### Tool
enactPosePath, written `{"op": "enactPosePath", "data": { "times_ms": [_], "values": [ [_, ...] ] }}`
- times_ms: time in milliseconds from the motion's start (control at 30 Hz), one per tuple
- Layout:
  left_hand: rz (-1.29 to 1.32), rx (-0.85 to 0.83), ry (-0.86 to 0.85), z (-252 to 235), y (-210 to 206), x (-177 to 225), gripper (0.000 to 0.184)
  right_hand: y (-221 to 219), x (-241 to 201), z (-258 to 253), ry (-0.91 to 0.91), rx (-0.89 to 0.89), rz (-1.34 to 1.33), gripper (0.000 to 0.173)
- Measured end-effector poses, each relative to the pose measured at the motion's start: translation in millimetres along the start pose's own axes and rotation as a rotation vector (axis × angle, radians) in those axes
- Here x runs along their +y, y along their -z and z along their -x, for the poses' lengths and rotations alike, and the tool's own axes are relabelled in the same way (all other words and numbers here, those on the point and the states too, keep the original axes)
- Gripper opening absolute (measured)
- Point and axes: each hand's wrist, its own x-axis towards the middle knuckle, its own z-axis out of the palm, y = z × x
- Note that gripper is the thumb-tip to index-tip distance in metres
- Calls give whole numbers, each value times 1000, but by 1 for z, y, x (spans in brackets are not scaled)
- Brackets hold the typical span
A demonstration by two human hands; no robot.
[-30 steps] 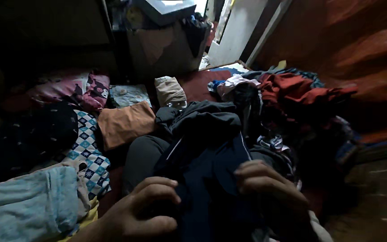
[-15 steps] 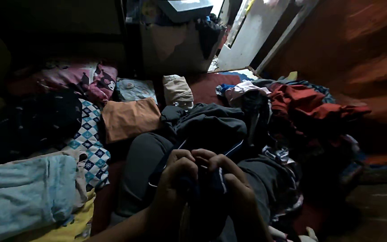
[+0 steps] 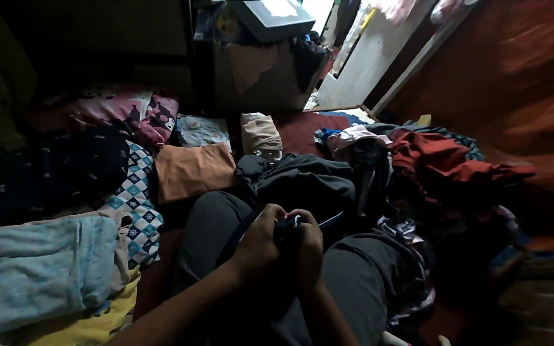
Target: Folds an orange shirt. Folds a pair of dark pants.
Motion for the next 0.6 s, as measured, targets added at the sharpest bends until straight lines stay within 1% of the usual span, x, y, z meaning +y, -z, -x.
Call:
{"op": "enactPosePath", "data": {
  "times_ms": [33, 100, 133, 167, 200, 233, 300, 367, 400, 467, 500, 533, 567, 600],
  "values": [
    [87, -59, 44, 2, 1, 0, 45, -1, 3, -1, 0, 54, -7, 29],
    [273, -226, 46, 11, 5, -5, 58, 0, 6, -2, -10, 147, -52, 27],
    [290, -311, 20, 17, 6, -7, 69, -1, 6, -2, -28, 185, -84, 26],
    [254, -366, -9, 22, 7, -7, 82, -2, 6, -2, -47, 199, -111, 26],
    [192, -394, -30, 24, 8, -7, 91, -3, 5, 0, -63, 184, -130, 27],
    [138, -383, -45, 25, 8, -7, 94, -4, 4, 3, -63, 151, -143, 28],
    [67, -361, -60, 24, 13, -6, 92, -3, 5, 4, -26, 32, -168, 31],
    [41, -271, -40, 25, 19, -3, 81, 1, 5, 4, 24, -119, -119, 32],
    [43, -174, -19, 28, 21, -2, 74, 2, 3, 6, 48, -222, -71, 33],
    [36, 69, -30, 40, 23, -3, 60, 0, -2, 17, 52, -421, 8, 45],
    [14, 156, -79, 50, 25, -7, 54, 1, -6, 23, 45, -550, 49, 53],
    [-17, 198, -150, 63, 29, -13, 51, 6, -8, 27, 34, -687, 78, 61],
    [-59, 199, -231, 77, 36, -18, 48, 13, -9, 25, 9, -811, 90, 66],
    [-99, 163, -304, 93, 44, -20, 44, 21, -8, 20, -21, -900, 128, 65]
  ]
}}
